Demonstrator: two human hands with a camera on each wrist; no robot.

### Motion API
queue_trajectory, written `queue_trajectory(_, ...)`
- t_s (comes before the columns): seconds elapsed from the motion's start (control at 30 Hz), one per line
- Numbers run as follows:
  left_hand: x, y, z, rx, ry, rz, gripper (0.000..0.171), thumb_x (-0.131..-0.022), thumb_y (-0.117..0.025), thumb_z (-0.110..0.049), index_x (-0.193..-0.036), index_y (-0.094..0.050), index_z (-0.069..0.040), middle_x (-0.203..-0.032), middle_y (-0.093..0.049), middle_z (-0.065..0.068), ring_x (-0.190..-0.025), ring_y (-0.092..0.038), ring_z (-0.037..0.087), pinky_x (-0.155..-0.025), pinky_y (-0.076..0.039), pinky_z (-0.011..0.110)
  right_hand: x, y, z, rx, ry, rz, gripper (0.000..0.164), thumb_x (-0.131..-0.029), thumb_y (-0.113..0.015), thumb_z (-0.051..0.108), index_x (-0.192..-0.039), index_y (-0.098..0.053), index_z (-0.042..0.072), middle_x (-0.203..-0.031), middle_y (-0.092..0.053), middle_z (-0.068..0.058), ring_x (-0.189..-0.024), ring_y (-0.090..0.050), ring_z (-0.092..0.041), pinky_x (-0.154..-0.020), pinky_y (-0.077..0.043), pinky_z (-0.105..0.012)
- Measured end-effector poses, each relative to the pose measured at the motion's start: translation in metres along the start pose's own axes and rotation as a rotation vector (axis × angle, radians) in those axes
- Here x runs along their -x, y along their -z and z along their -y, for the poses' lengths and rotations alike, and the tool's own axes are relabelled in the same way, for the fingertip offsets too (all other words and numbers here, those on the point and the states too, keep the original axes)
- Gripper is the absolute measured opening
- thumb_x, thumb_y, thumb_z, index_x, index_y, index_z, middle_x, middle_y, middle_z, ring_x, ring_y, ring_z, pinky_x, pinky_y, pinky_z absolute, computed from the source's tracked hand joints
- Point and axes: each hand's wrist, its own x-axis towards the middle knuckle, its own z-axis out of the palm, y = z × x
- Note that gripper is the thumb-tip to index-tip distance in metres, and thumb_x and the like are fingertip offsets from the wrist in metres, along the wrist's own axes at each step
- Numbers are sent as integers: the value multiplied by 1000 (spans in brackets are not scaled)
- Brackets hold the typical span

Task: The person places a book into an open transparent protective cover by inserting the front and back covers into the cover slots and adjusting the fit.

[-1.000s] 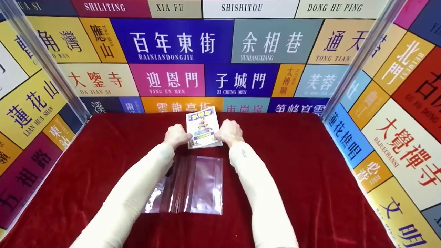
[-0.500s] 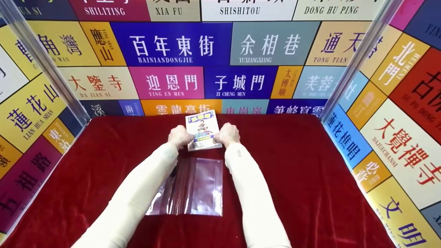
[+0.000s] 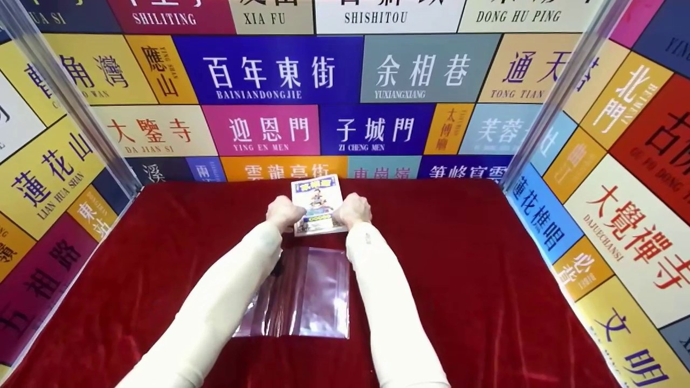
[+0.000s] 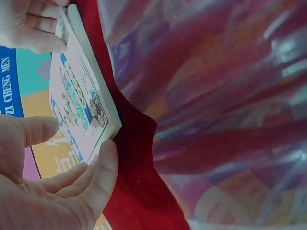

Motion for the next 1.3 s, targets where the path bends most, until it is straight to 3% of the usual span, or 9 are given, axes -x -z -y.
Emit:
queue_trajectory(0.1,-3,-1,-1,65,37,14,38,-95,-77,-30,-124,-79,-6,-134,-79,17,-132,-74,35,-115,-59,47,0,-1,-1,-2,0,7,38,-77,-93,24,-105,-78,2,-114,-81,-21,-102,-77,-36,-99,-66,-46)
queue_trajectory(0.13,-12,-8,3,89,43,6,37,-93,-76,-32,-121,-79,-7,-130,-81,15,-128,-75,33,-112,-60,45,0,-1,-1,-3,1,9,38,-78,-92,24,-105,-79,2,-114,-82,-21,-105,-76,-37,-100,-66,-46)
queue_trajectory(0.4,-19,-15,8,286,143,-18,31,-91,-70,-20,-117,-79,-6,-124,-80,15,-121,-73,31,-109,-61,40,1,-2,-1,-20,4,0,39,-78,-93,28,-104,-77,3,-120,-80,-23,-116,-75,-39,-105,-64,-50)
queue_trajectory(0.5,-15,-19,7,363,160,-24,27,-91,-72,-20,-115,-79,-7,-118,-81,14,-106,-75,27,-93,-66,37,1,-4,-1,-33,-12,2,36,-78,-93,31,-100,-77,8,-121,-81,-20,-119,-75,-38,-105,-64,-51)
queue_trajectory(0.57,-18,-28,10,431,158,-19,29,-92,-73,-20,-118,-73,-7,-113,-79,15,-89,-76,24,-73,-68,35,0,-5,-1,-49,-20,2,33,-79,-93,32,-98,-77,11,-120,-82,-17,-119,-75,-37,-104,-63,-51)
queue_trajectory(0.73,-5,-29,3,561,172,8,42,-101,-72,-19,-137,-57,-5,-125,-70,19,-84,-75,26,-53,-65,30,0,-5,-1,-88,15,-27,30,-80,-90,32,-99,-80,11,-112,-82,-15,-104,-76,-32,-93,-64,-44)
queue_trajectory(0.8,3,-24,-1,584,172,11,42,-106,-71,-19,-141,-56,-4,-130,-68,21,-92,-74,27,-56,-66,31,0,-5,-2,-109,17,-34,31,-81,-90,31,-102,-81,10,-109,-82,-14,-90,-76,-27,-82,-64,-38)
queue_trajectory(0.97,0,-32,2,692,144,6,34,-108,-70,-16,-137,-56,-4,-124,-66,20,-80,-73,22,-57,-67,30,2,-5,-5,-177,-21,-10,30,-83,-90,27,-105,-84,7,-101,-80,-9,-65,-66,-14,-58,-58,-24)
queue_trajectory(1.3,8,-22,-3,777,141,0,38,-107,-68,-5,-143,-57,-3,-128,-66,23,-64,-67,17,-62,-69,34,-2,-5,-7,-313,-72,19,31,-84,-90,26,-107,-86,6,-102,-77,-7,-73,-67,-15,-64,-66,-26)
